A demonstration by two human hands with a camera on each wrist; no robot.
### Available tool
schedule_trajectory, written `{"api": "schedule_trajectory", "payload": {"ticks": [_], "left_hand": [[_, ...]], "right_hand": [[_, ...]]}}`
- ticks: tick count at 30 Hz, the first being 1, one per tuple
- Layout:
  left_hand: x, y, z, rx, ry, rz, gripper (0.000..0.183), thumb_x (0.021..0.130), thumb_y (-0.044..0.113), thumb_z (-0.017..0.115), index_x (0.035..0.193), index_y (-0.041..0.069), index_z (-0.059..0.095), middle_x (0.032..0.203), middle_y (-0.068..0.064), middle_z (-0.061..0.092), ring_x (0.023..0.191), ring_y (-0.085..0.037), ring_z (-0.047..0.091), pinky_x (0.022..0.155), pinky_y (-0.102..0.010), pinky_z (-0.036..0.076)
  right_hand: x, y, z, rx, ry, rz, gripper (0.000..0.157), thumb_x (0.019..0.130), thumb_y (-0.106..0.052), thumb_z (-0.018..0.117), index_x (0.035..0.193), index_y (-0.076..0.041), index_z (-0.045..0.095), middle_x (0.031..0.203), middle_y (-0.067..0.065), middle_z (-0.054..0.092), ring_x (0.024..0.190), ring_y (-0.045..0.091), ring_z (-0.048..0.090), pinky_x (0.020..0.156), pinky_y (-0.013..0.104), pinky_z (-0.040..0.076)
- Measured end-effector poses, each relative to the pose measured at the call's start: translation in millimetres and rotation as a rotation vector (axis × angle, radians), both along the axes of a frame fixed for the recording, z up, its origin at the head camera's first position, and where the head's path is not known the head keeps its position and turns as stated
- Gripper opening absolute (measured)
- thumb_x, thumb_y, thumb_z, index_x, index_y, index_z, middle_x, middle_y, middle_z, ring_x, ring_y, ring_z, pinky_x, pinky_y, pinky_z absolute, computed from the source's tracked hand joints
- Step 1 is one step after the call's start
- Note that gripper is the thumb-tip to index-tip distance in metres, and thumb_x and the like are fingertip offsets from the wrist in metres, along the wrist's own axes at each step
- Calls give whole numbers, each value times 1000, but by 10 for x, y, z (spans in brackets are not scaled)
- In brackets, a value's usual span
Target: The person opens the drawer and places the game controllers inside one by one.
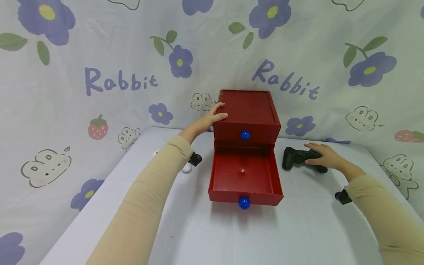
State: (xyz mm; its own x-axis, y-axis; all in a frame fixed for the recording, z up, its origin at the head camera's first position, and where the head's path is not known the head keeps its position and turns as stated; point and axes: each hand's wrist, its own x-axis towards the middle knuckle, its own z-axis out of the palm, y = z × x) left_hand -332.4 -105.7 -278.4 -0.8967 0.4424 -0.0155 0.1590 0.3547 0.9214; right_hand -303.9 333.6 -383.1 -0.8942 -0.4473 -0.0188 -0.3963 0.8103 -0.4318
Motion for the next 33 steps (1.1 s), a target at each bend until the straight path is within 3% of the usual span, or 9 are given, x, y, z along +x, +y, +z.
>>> {"api": "schedule_trajectory", "payload": {"ticks": [6, 12, 21, 26, 33], "left_hand": [[2, 4, 0, -1, 3, -3, 60, 92, 32, 40, 144, 21, 12, 147, -12, 11, 128, -29, 28, 104, -46, 26], [4, 2, -2, -22, -10, 22, 61, 91, 35, 40, 144, 24, 13, 147, -11, 12, 127, -29, 29, 99, -50, 30], [-23, -8, -12, -18, -7, 14, 60, 91, 35, 40, 144, 24, 13, 147, -11, 11, 126, -30, 29, 100, -50, 30], [-29, -4, -9, -19, -5, 11, 59, 92, 34, 40, 143, 23, 13, 146, -13, 13, 125, -31, 32, 99, -49, 31], [-26, 3, -6, -22, -18, 18, 58, 92, 36, 40, 143, 25, 14, 145, -13, 14, 124, -31, 33, 98, -50, 32]], "right_hand": [[-45, 7, -161, -16, -156, -113, 94, 81, -41, 64, 145, -2, 8, 144, 34, 8, 124, 63, -4, 86, 78, 1], [-91, -12, -310, -7, -177, -164, 96, 81, -45, 62, 145, -2, 4, 145, 32, 2, 123, 64, -8, 85, 79, -2], [-140, -4, -377, 23, -40, -70, 81, 82, -36, 63, 138, 8, 24, 139, 37, 19, 126, 53, 17, 98, 65, 10], [-124, 12, -356, 46, -56, -52, 71, 82, -33, 64, 134, 5, 33, 136, 35, 24, 120, 57, 25, 92, 67, 19], [-71, -11, -345, 42, -125, -103, 78, 78, -40, 68, 136, 1, 34, 136, 34, 29, 119, 56, 30, 91, 68, 26]]}}
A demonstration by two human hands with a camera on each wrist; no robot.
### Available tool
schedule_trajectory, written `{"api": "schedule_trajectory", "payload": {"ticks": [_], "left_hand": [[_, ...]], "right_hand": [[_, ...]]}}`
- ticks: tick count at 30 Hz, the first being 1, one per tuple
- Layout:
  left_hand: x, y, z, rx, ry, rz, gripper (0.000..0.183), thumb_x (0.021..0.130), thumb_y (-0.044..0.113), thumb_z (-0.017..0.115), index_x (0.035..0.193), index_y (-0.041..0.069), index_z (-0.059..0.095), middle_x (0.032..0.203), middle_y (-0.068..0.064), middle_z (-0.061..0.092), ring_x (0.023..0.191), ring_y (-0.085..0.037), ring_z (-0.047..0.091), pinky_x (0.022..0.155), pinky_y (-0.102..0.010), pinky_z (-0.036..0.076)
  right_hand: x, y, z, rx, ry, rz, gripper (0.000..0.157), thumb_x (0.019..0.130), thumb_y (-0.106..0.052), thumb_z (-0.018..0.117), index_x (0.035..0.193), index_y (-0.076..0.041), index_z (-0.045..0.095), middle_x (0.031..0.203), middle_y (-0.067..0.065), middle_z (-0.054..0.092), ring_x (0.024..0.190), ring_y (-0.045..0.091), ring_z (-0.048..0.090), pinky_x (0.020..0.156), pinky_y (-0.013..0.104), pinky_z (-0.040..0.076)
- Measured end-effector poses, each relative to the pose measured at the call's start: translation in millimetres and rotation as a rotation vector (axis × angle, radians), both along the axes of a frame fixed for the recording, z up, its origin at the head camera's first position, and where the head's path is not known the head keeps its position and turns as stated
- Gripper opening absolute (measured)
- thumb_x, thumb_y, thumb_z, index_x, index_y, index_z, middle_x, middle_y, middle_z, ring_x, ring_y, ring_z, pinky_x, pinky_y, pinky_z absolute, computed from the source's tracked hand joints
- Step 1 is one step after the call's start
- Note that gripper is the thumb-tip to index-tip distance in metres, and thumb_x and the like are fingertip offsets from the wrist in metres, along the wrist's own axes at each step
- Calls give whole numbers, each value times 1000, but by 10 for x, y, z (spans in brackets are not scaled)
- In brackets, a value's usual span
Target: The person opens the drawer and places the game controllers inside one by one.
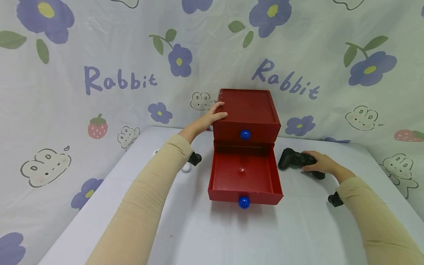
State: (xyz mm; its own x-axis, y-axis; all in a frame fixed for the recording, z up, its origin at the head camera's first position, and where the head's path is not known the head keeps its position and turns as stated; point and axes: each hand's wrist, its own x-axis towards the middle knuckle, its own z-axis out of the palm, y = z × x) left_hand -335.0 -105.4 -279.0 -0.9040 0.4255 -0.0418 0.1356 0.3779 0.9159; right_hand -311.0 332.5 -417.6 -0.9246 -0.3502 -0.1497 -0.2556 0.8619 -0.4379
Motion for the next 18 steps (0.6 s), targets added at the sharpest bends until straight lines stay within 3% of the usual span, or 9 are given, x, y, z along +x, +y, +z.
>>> {"api": "schedule_trajectory", "payload": {"ticks": [11, 18], "left_hand": [[5, 27, -6, -2, -11, 6, 60, 91, 36, 40, 144, 26, 13, 146, -11, 12, 126, -31, 29, 97, -52, 33], [19, 43, 6, 23, 13, 5, 58, 91, 32, 39, 143, 21, 15, 145, -14, 15, 123, -32, 33, 97, -49, 33]], "right_hand": [[132, -36, 28, 79, 38, 34, 77, 75, -46, 69, 132, -3, 40, 127, 33, 44, 111, 49, 44, 85, 64, 35], [225, -38, 35, 60, 47, 35, 73, 76, -47, 68, 131, -4, 42, 119, 31, 51, 99, 41, 53, 78, 59, 41]]}}
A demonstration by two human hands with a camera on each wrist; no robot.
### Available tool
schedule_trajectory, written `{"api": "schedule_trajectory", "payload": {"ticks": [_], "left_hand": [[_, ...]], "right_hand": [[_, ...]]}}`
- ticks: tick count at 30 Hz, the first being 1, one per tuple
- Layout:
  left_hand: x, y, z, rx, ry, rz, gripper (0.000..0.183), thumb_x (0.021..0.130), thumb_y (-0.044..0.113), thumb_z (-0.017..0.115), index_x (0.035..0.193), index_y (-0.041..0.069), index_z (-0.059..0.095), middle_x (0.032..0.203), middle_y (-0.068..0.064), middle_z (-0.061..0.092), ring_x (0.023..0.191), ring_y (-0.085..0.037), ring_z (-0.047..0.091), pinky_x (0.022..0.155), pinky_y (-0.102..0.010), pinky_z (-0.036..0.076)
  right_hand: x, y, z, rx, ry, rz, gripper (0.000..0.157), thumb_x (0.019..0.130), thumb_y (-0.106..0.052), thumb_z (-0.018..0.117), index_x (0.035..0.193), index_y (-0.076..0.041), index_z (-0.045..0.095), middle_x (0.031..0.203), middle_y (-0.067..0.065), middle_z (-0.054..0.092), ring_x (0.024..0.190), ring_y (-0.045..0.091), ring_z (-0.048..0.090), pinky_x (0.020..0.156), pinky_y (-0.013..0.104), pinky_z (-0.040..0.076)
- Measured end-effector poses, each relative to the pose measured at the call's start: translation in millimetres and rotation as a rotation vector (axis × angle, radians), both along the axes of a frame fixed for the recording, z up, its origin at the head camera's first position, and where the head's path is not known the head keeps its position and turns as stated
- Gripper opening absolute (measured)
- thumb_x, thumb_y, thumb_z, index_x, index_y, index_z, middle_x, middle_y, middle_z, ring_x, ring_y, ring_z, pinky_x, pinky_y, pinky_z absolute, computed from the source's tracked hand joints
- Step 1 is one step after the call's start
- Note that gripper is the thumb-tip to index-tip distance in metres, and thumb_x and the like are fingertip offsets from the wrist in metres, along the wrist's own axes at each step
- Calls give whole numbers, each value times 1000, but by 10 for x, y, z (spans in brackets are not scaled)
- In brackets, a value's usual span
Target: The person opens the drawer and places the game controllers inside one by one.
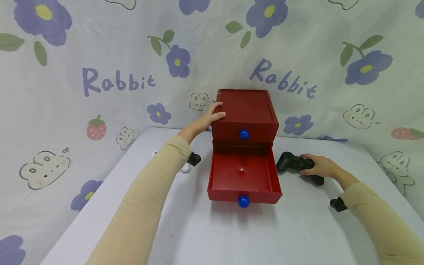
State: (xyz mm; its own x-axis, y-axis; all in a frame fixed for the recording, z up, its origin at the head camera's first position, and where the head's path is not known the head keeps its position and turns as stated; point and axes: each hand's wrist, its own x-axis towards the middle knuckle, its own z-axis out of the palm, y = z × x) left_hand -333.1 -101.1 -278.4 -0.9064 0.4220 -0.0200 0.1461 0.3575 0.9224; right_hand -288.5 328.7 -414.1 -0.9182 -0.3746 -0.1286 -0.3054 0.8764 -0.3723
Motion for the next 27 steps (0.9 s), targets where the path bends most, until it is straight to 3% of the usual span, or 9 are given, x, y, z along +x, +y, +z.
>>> {"api": "schedule_trajectory", "payload": {"ticks": [6, 12, 27], "left_hand": [[-6, -1, 8, -6, -19, -2, 58, 92, 34, 40, 143, 23, 14, 146, -12, 12, 125, -31, 30, 99, -50, 32], [-29, -20, -12, -3, 12, -7, 58, 92, 31, 39, 143, 20, 15, 146, -13, 13, 126, -31, 30, 103, -47, 27], [13, -26, 0, -10, -8, 7, 58, 92, 34, 39, 143, 23, 14, 146, -13, 13, 125, -32, 30, 97, -52, 33]], "right_hand": [[108, -29, 51, 26, 38, 18, 70, 77, -47, 67, 128, -4, 46, 115, 29, 55, 96, 39, 55, 75, 56, 43], [235, -87, 163, 29, 90, 23, 65, 76, -44, 68, 126, -5, 50, 109, 23, 60, 87, 31, 57, 70, 49, 45], [595, -69, 489, 60, 224, 26, 66, 74, -47, 70, 125, -9, 52, 109, 17, 62, 85, 25, 58, 62, 38, 43]]}}
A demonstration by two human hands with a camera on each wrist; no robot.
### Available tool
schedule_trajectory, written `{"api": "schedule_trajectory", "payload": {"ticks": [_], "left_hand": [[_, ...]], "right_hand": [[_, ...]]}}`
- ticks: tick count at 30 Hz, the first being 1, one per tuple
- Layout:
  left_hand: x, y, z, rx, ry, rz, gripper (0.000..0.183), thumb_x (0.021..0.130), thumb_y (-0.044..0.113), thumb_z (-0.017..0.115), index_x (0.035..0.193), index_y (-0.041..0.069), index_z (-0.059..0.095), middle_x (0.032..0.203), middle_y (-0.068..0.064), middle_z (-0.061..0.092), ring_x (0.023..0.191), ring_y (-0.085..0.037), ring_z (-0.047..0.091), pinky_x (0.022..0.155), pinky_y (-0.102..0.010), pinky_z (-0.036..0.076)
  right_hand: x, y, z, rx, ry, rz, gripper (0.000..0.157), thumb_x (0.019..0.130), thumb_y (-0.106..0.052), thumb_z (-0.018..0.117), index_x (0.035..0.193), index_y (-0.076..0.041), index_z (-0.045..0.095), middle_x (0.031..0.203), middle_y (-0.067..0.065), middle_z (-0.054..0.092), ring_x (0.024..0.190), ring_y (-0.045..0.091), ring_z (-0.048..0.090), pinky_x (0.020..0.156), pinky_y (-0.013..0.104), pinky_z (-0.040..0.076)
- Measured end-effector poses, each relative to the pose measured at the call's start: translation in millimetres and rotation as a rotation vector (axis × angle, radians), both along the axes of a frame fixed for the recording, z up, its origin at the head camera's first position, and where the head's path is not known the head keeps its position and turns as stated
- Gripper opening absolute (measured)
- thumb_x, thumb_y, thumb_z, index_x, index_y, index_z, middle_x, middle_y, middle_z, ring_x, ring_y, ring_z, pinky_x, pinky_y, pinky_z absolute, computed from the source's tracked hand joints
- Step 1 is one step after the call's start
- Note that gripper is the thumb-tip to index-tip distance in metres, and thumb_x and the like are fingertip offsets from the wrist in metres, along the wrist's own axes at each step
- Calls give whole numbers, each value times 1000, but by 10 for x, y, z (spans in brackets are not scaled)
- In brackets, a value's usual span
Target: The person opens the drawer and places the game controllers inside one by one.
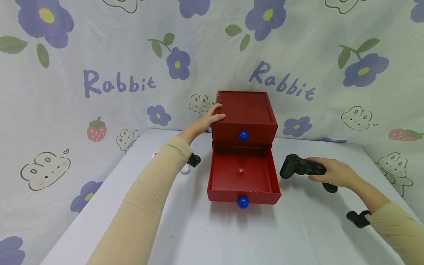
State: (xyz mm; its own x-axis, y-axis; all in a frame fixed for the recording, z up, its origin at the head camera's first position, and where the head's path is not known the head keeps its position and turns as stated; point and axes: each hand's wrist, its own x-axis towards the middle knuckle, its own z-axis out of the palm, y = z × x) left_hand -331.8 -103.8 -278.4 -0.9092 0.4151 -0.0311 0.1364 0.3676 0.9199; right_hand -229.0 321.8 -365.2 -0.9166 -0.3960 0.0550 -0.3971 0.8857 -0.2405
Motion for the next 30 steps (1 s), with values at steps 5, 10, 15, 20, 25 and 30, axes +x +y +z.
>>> {"api": "schedule_trajectory", "payload": {"ticks": [5, 10, 15, 20, 25, 30], "left_hand": [[-10, -1, -9, -3, 6, -2, 59, 92, 34, 39, 143, 22, 14, 146, -12, 11, 126, -31, 29, 98, -50, 32], [-22, 4, -7, 20, 21, -9, 59, 92, 32, 40, 143, 20, 15, 146, -13, 14, 125, -32, 31, 100, -50, 31], [-24, 4, -9, 14, 6, 1, 59, 91, 33, 39, 143, 21, 15, 145, -13, 14, 124, -32, 32, 97, -51, 34], [-15, 7, -5, 14, -1, 4, 59, 91, 34, 40, 143, 23, 15, 145, -12, 15, 123, -32, 33, 95, -52, 35], [-6, 4, -2, 9, 7, -1, 59, 92, 34, 39, 144, 22, 14, 145, -12, 14, 124, -31, 32, 97, -51, 34], [1, 0, 0, 10, 2, -1, 59, 92, 34, 39, 144, 23, 14, 146, -12, 14, 125, -31, 32, 98, -51, 33]], "right_hand": [[106, 13, 113, 12, 14, -15, 67, 75, -48, 69, 126, -9, 51, 110, 20, 61, 83, 25, 58, 59, 35, 41], [187, 9, 255, -3, 24, -23, 66, 75, -46, 69, 127, -9, 50, 109, 20, 61, 82, 24, 57, 59, 34, 40], [242, 6, 363, -17, 42, -26, 66, 75, -46, 70, 127, -10, 50, 105, 16, 62, 78, 21, 54, 59, 32, 37], [295, -23, 473, -38, 31, -32, 67, 76, -45, 70, 129, -10, 49, 94, 9, 61, 72, 18, 50, 57, 31, 35], [323, -70, 548, -49, 21, -34, 68, 76, -44, 70, 130, -10, 48, 87, 4, 60, 70, 16, 49, 56, 30, 35], [348, -117, 602, -67, 34, -22, 67, 76, -42, 71, 130, -10, 48, 82, 2, 58, 68, 16, 48, 56, 30, 34]]}}
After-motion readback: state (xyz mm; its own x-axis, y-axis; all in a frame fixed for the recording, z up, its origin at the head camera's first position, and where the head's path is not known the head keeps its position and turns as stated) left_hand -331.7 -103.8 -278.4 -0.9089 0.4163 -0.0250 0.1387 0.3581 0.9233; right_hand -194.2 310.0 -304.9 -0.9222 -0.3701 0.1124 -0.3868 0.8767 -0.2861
